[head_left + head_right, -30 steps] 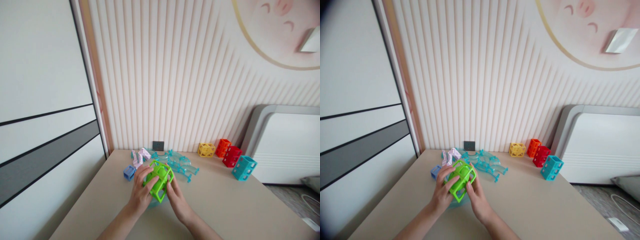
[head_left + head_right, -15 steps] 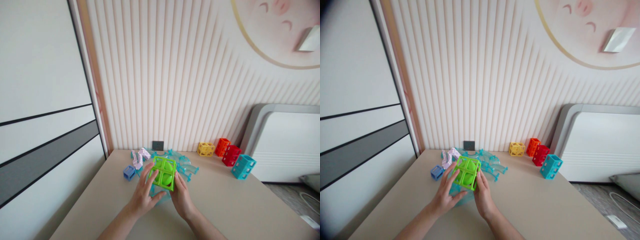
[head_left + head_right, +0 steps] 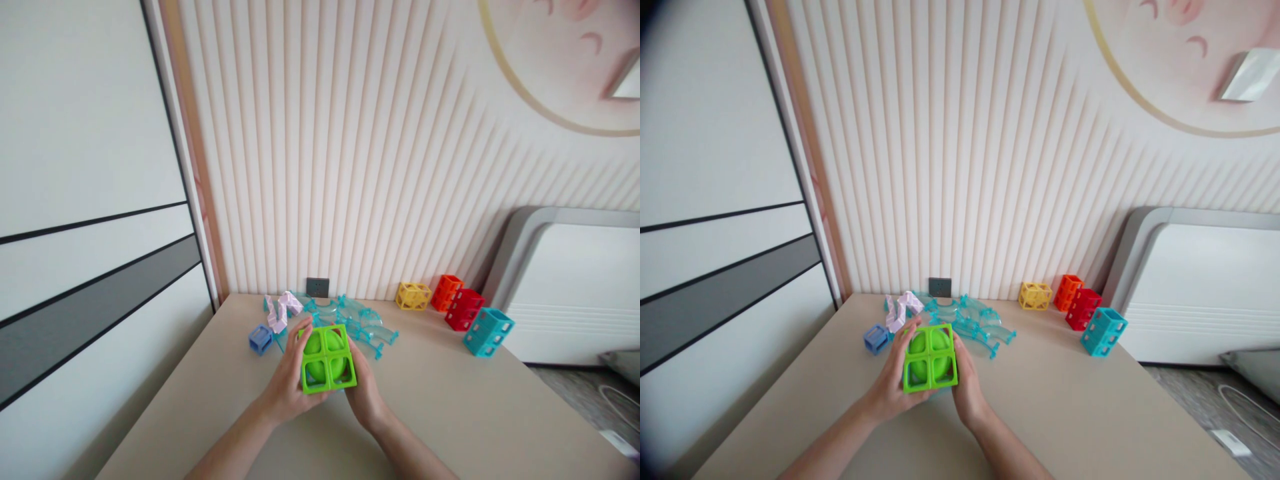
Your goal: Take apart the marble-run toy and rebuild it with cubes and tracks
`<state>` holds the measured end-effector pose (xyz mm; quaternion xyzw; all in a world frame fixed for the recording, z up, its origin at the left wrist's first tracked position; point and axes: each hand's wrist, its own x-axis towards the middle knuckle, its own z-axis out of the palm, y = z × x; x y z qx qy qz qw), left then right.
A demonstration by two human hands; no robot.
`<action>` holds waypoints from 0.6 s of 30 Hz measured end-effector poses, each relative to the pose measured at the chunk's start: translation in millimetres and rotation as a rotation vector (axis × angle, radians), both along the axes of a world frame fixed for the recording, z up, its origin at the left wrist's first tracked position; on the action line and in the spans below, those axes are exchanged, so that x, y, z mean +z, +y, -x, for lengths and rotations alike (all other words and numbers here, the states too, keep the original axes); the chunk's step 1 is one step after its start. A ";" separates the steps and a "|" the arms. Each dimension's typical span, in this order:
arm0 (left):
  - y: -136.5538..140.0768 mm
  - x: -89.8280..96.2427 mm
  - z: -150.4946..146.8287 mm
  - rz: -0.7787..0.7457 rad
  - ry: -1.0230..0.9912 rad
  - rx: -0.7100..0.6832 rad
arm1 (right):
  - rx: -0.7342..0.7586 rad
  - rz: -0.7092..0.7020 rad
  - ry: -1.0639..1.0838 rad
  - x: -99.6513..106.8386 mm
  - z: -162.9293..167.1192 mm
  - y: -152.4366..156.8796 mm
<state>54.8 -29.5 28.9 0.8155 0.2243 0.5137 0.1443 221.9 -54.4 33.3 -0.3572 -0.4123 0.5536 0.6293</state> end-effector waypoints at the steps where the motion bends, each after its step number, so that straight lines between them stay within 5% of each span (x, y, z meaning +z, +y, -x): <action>1: 0.4 -0.7 0.1 0.005 0.005 0.009 | -0.020 -0.009 -0.010 -3.1 -1.5 1.3; 18: 1.2 3.5 7.6 0.000 0.142 0.048 | -0.142 0.132 -0.113 -14.0 -8.0 3.4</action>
